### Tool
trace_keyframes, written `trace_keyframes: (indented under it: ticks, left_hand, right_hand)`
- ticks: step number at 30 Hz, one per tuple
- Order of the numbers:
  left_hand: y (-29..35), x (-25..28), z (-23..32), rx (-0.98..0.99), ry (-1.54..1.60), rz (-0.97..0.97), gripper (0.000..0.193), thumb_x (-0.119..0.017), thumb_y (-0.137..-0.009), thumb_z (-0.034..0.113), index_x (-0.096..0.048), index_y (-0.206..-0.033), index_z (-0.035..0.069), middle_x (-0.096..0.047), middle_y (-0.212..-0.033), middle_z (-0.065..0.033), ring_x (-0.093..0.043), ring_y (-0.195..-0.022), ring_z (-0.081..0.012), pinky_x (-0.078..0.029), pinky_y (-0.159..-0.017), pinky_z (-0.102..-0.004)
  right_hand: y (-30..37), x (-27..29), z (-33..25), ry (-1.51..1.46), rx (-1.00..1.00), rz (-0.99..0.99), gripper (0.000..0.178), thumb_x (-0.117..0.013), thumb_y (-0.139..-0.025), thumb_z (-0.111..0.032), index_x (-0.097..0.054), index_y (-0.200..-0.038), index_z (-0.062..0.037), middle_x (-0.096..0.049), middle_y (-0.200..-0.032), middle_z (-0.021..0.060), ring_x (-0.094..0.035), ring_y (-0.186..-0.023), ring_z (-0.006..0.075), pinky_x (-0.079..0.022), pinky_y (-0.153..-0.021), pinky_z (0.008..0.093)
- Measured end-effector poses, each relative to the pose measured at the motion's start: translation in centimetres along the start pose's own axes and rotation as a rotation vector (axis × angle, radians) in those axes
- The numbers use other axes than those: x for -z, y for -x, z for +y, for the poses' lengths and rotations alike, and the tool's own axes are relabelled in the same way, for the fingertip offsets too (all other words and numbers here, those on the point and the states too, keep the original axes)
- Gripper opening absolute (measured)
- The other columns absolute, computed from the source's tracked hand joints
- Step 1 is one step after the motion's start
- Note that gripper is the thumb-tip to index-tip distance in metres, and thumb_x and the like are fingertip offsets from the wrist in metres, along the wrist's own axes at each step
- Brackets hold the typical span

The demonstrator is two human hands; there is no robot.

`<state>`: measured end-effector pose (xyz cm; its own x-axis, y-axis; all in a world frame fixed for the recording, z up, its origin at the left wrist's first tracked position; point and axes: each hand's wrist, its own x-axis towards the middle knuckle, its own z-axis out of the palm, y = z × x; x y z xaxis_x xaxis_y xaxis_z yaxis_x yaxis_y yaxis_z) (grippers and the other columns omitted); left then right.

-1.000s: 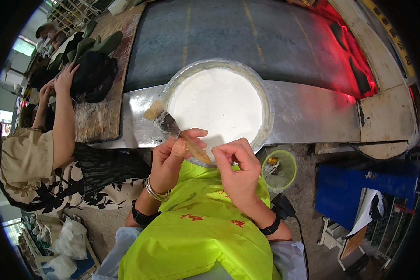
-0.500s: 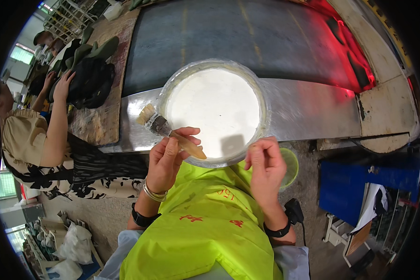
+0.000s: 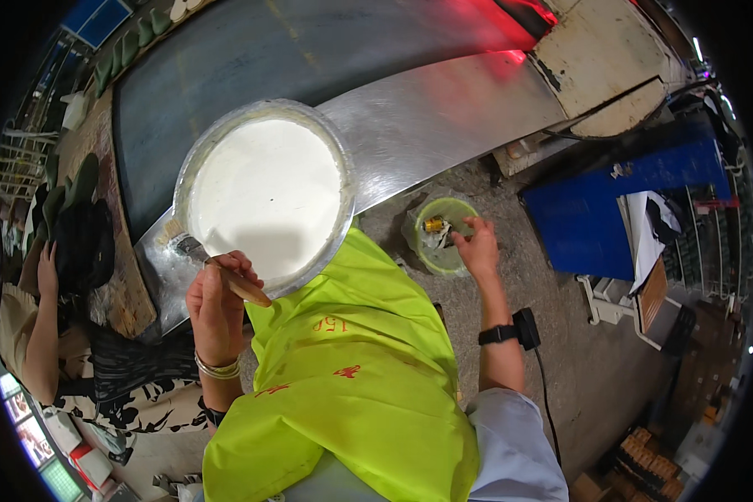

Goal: Applying white glue to the soles of black shoes using a brush on a factory production line.

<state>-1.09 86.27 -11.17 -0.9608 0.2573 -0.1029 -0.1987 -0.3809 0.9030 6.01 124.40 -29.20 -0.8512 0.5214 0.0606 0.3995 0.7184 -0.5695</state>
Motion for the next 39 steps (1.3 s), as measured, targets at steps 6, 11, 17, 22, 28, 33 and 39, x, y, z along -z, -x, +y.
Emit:
trace_keyframes:
  ticks: [6, 11, 17, 22, 28, 33, 39]
  left_hand:
    - [0.1, -0.8, -0.1, 0.005, -0.080, -0.021, 0.028, -0.041, -0.098, 0.022, -0.056, -0.099, -0.001, -0.055, -0.101, -0.0129, -0.058, -0.081, -0.0189, -0.051, -0.074, -0.0317]
    - [-0.1, -1.3, -0.1, 0.019, -0.079, -0.005, 0.028, -0.043, -0.097, 0.019, -0.059, -0.096, -0.003, -0.058, -0.100, -0.0158, -0.059, -0.079, -0.0209, -0.050, -0.073, -0.0329]
    - [0.1, -0.4, 0.4, -0.017, -0.138, -0.053, 0.029, -0.044, -0.096, 0.023, -0.058, -0.096, -0.002, -0.056, -0.098, -0.0137, -0.058, -0.077, -0.0187, -0.049, -0.074, -0.0316]
    - [-1.0, 0.4, 0.1, 0.144, 0.087, -0.094, 0.034, -0.043, -0.097, 0.030, -0.057, -0.101, -0.001, -0.057, -0.095, -0.0111, -0.060, -0.078, -0.0185, -0.051, -0.071, -0.0309]
    - [-1.4, 2.6, 0.6, 0.135, 0.241, -0.156, 0.029, -0.045, -0.096, 0.029, -0.057, -0.102, 0.003, -0.057, -0.100, -0.0109, -0.059, -0.084, -0.0170, -0.051, -0.072, -0.0302]
    - [-0.4, 4.6, 0.6, 0.122, 0.156, -0.071, 0.028, -0.050, -0.095, 0.025, -0.060, -0.104, 0.000, -0.063, -0.103, -0.0110, -0.061, -0.090, -0.0145, -0.050, -0.081, -0.0295]
    - [0.2, 4.7, 1.3, 0.109, 0.056, -0.034, 0.027, -0.052, -0.094, 0.019, -0.059, -0.107, -0.003, -0.065, -0.100, -0.0093, -0.062, -0.092, -0.0156, -0.049, -0.083, -0.0288]
  right_hand:
    - [-0.2, -2.2, 5.9, 0.173, -0.298, -0.043, 0.018, -0.067, -0.080, -0.024, -0.069, -0.089, -0.0087, -0.063, -0.094, 0.0129, -0.064, -0.072, 0.0288, -0.050, -0.066, 0.0431]
    - [0.2, -2.4, 4.6, 0.290, -0.182, 0.226, 0.028, -0.062, -0.081, -0.032, -0.071, -0.083, -0.0063, -0.066, -0.076, 0.0157, -0.065, -0.075, 0.0301, -0.050, -0.068, 0.0412]
    - [-0.5, -0.9, 1.6, 0.327, -0.301, -0.095, 0.021, -0.062, -0.079, -0.023, -0.070, -0.091, -0.0078, -0.066, -0.080, 0.0156, -0.064, -0.079, 0.0323, -0.050, -0.068, 0.0416]
    - [-0.4, 2.7, -4.3, 0.055, 0.248, -0.049, 0.022, -0.057, -0.083, -0.006, -0.063, -0.104, -0.0034, -0.061, -0.104, 0.0153, -0.061, -0.092, 0.0309, -0.049, -0.078, 0.0367]
    - [0.9, 5.9, -24.3, -0.799, 0.287, -0.334, 0.023, -0.061, -0.082, 0.000, -0.064, -0.104, -0.0015, -0.062, -0.097, 0.0070, -0.059, -0.082, 0.0117, -0.047, -0.071, 0.0222]
    - [2.4, 4.7, -34.1, -0.822, 0.578, -0.562, 0.024, -0.069, -0.075, -0.001, -0.066, -0.099, -0.0031, -0.062, -0.088, 0.0060, -0.060, -0.079, 0.0125, -0.047, -0.068, 0.0229]
    - [3.4, 2.7, -35.0, -0.777, 0.654, -0.633, 0.015, -0.071, -0.073, -0.003, -0.068, -0.088, -0.0035, -0.062, -0.085, 0.0057, -0.060, -0.074, 0.0151, -0.048, -0.065, 0.0254]
